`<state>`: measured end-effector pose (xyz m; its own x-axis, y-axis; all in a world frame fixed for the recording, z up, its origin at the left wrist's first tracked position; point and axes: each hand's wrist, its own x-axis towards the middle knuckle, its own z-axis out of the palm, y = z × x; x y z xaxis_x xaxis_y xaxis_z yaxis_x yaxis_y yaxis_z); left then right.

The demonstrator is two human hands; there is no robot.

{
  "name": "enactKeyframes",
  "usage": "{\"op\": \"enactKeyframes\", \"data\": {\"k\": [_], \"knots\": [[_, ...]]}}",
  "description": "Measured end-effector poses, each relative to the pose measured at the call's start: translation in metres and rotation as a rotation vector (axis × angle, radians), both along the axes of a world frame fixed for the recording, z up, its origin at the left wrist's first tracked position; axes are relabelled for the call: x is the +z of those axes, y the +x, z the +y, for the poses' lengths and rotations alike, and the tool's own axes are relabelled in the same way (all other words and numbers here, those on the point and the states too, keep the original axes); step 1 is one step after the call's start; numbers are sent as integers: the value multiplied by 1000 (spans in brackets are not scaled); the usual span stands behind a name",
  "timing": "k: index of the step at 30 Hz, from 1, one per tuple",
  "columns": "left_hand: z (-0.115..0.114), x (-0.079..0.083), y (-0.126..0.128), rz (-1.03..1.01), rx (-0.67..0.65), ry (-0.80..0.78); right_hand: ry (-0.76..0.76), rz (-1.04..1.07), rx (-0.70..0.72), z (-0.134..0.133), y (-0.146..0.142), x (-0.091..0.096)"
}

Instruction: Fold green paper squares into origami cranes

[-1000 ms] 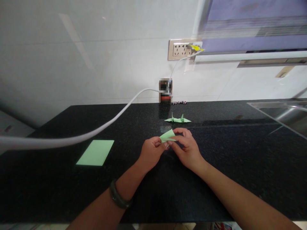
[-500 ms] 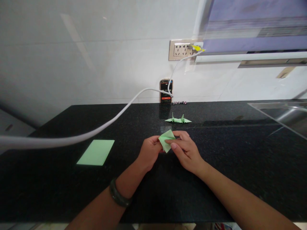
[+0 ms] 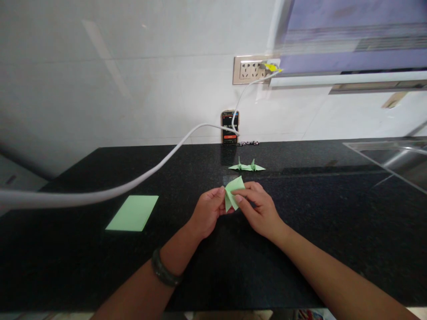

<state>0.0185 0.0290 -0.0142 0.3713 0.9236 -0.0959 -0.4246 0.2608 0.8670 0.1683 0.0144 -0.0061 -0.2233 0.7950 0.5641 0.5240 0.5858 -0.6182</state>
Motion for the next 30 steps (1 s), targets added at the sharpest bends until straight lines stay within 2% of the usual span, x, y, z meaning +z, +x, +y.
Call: {"op": "enactKeyframes", "data": {"k": [9, 18, 24, 30], "knots": [[1, 3, -2, 1, -38, -124, 4, 4, 19, 0, 0, -1], [1, -2, -4, -31, -79, -137, 56, 4, 66, -1, -1, -1], [2, -2, -4, -25, -81, -124, 42, 3, 77, -2, -1, 0], [0, -1, -4, 43, -72, -47, -7, -1, 80, -3, -2, 4]]}}
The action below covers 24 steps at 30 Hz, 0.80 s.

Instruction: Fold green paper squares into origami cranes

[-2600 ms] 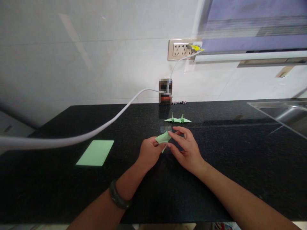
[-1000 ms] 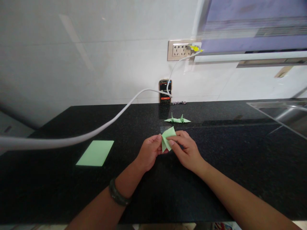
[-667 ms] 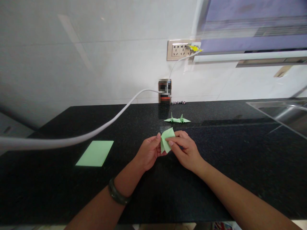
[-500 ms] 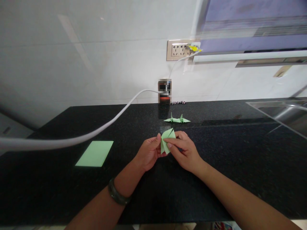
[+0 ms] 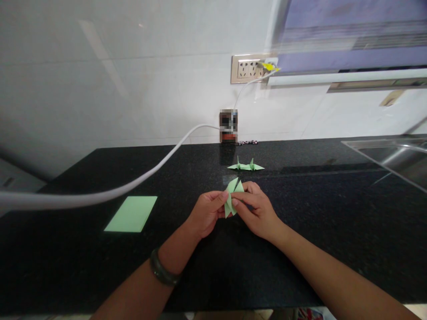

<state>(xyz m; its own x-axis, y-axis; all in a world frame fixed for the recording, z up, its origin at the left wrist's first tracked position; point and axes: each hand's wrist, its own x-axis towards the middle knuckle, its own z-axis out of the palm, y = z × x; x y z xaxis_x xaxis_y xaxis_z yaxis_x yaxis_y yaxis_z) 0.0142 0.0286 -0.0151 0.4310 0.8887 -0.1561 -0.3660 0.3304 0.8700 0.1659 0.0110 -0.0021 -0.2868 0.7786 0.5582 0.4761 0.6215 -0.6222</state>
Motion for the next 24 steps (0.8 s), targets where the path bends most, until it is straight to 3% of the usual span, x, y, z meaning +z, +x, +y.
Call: {"op": "enactKeyframes", "data": {"k": [9, 18, 24], "knots": [[-1, 4, 0, 57, -11, -6, -69, 214, -72, 5, 1, -8], [-2, 1, 3, 31, -2, -10, -20, 154, -76, 2, -1, -8], [-3, 1, 4, 120, 67, 96, -34, 172, -42, 1, -3, -5]]}}
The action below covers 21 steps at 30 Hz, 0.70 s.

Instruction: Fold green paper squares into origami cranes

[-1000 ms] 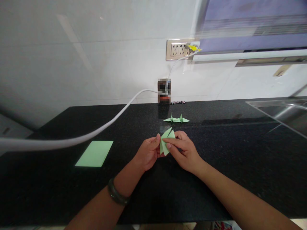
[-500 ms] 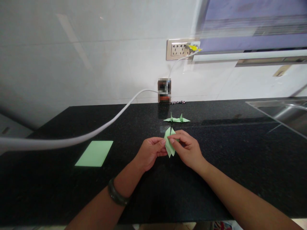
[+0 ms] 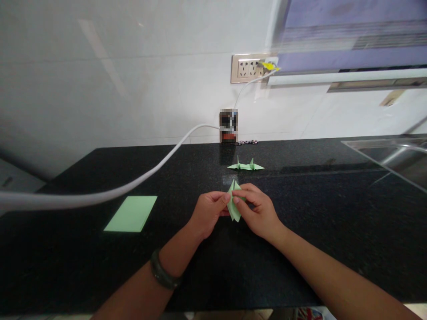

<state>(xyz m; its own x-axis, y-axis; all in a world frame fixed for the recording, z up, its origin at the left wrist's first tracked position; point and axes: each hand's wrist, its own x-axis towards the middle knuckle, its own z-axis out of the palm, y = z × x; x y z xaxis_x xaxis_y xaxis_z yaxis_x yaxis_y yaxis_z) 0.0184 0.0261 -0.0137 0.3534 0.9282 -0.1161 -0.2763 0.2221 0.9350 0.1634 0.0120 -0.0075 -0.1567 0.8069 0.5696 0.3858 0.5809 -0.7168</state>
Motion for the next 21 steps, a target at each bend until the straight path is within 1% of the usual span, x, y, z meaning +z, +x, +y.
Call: {"op": "enactKeyframes", "data": {"k": [3, 6, 8, 11, 13, 16, 21], "knots": [[0, 1, 0, 81, 66, 37, -24, 22, 10, 0, 0, -1], [0, 1, 1, 157, 108, 64, -137, 79, -18, -1, -1, -5], [0, 1, 1, 190, 118, 83, -251, 167, -53, 1, -2, -10], [0, 1, 1, 215, 117, 100, -277, 311, -75, 5, -2, -14], [0, 0, 1, 238, 118, 116, -302, 286, -73, 8, -1, -14], [0, 0, 0, 286, 119, 157, -385, 222, -51, 9, 0, -10], [0, 1, 0, 363, 136, 222, -465, 298, -50, 7, -2, -6]]}}
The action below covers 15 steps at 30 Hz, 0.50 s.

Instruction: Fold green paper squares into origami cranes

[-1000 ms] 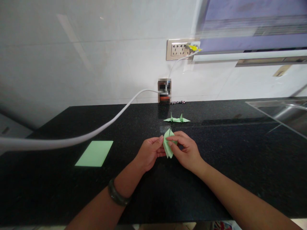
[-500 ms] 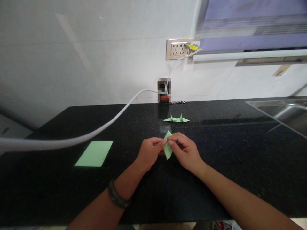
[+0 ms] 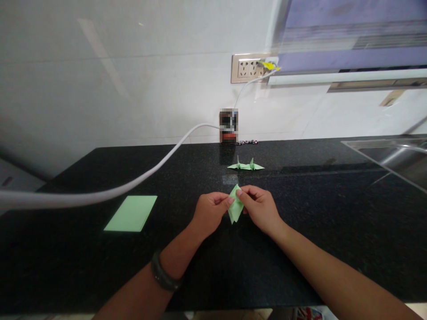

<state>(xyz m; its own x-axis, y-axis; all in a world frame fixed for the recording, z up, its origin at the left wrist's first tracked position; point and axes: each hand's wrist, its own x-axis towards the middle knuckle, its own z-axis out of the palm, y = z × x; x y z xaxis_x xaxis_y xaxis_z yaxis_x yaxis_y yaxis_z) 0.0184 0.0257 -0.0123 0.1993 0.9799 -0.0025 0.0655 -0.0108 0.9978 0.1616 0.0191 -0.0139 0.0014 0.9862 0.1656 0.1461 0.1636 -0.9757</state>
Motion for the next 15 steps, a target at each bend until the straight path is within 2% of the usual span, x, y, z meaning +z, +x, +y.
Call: {"op": "enactKeyframes", "data": {"k": [5, 12, 15], "knots": [[0, 0, 0, 27, 28, 20, -41, 60, -19, -1, -2, -1], [-1, -1, 1, 20, 23, 24, 58, 5, -7, 2, 0, -3], [-1, -1, 1, 40, 4, 53, 56, -30, 38, 4, 1, -4]]}}
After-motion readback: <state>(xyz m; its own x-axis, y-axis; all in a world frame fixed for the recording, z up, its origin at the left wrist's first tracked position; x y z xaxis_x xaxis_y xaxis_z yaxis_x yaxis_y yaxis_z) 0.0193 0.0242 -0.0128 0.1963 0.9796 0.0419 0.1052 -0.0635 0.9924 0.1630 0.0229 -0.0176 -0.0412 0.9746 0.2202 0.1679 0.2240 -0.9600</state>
